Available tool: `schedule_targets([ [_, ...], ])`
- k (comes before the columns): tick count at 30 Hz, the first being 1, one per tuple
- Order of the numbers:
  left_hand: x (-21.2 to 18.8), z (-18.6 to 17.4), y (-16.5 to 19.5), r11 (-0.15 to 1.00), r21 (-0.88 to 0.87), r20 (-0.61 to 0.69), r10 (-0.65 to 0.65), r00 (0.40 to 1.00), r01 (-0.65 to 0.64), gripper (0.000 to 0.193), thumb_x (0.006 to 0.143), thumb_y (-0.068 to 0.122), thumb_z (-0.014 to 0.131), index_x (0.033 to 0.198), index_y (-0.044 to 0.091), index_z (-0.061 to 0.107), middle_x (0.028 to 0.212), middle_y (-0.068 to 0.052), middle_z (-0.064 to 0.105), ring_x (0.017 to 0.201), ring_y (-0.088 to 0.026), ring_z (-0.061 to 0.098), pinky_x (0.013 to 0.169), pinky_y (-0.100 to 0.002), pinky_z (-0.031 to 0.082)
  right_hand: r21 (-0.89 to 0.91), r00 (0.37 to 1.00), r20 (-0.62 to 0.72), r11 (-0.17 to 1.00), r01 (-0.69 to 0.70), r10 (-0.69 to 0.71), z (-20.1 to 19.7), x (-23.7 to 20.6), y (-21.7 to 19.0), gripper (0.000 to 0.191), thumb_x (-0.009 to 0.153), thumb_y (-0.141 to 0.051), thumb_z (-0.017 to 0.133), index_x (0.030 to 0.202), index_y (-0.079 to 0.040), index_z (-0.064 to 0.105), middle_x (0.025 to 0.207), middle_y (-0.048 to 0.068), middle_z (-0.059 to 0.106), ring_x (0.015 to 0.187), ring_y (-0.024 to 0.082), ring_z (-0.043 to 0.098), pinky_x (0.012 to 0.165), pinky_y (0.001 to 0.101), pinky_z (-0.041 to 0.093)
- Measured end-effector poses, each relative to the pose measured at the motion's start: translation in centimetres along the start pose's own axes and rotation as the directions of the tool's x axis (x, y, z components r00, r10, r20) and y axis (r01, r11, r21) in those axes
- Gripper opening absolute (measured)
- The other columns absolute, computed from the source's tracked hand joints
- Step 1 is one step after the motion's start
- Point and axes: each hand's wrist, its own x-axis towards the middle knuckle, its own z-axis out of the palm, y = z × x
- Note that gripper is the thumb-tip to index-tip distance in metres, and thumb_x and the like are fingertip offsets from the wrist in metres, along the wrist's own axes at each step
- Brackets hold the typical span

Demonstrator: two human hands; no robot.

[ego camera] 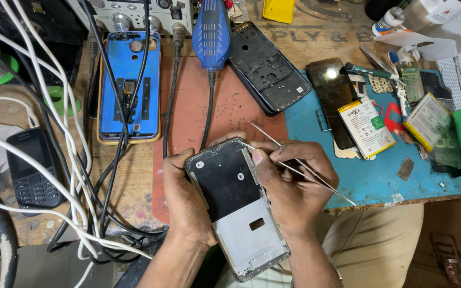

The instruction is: The person uses tweezers to remove small debris from the back of a disassembled smartphone, then uses a green screwdriver to pry along the edges of the phone's back cover. The person flips the phone to inspect the internal components and continues prying the back cover.

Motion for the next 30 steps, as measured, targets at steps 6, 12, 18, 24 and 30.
schedule_targets([
  [6,-0.27,0.05,0.14,0.998,-0.021,0.076,-0.056,0.995,0.058,0.073,0.091,0.052,0.036,0.130,-0.002,0.065,0.103,-0.020,0.074,0.082,-0.034,0.073,0.074,-0.046,0.063,0.192,0.989,-0.018,0.971,-0.142,0.149,-0.09,0.09,-0.25,0.023,0.093,0.002,0.077,0.102,-0.005,0.056,0.099,0.020,0.076,0.060,0.007,0.061,0.043,0.0189,0.045],
  [12,-0.32,0.16,-0.28,0.994,-0.078,0.158,-0.059,0.986,0.072,0.079,0.090,0.058,0.035,0.133,-0.003,0.060,0.109,-0.022,0.073,0.083,-0.037,0.073,0.073,-0.054,0.063,0.216,0.990,-0.024,0.967,-0.133,0.142,0.17,0.03,-0.63,0.021,0.096,0.002,0.075,0.104,-0.004,0.056,0.100,0.019,0.075,0.064,0.008,0.063,0.045,0.0192,0.046],
  [18,-0.11,-0.33,-0.02,0.997,-0.053,-0.002,-0.050,0.999,0.050,0.071,0.093,0.052,0.037,0.129,-0.003,0.065,0.106,-0.018,0.074,0.086,-0.032,0.073,0.077,-0.045,0.062,0.153,0.990,-0.043,0.980,-0.126,0.134,0.18,0.00,-0.62,0.022,0.095,0.001,0.075,0.103,-0.005,0.056,0.099,0.019,0.076,0.065,0.007,0.064,0.045,0.0188,0.047],
  [24,0.06,-0.17,0.07,0.999,-0.034,-0.040,-0.037,0.999,0.036,0.071,0.093,0.049,0.037,0.129,-0.004,0.067,0.106,-0.018,0.076,0.089,-0.029,0.073,0.081,-0.039,0.060,0.044,0.992,-0.068,0.993,-0.107,0.110,0.23,-0.07,-0.44,0.023,0.094,-0.002,0.078,0.103,-0.005,0.057,0.098,0.018,0.077,0.064,0.005,0.062,0.047,0.0188,0.047],
  [30,-0.36,0.55,-0.03,1.000,0.006,0.063,-0.015,0.998,0.015,0.073,0.091,0.051,0.032,0.125,-0.003,0.067,0.103,-0.018,0.076,0.087,-0.031,0.074,0.080,-0.043,0.062,0.088,0.993,-0.016,0.989,-0.115,0.117,-0.04,0.32,-0.42,0.023,0.094,-0.004,0.078,0.102,-0.005,0.057,0.096,0.017,0.077,0.059,0.005,0.060,0.043,0.0188,0.044],
])
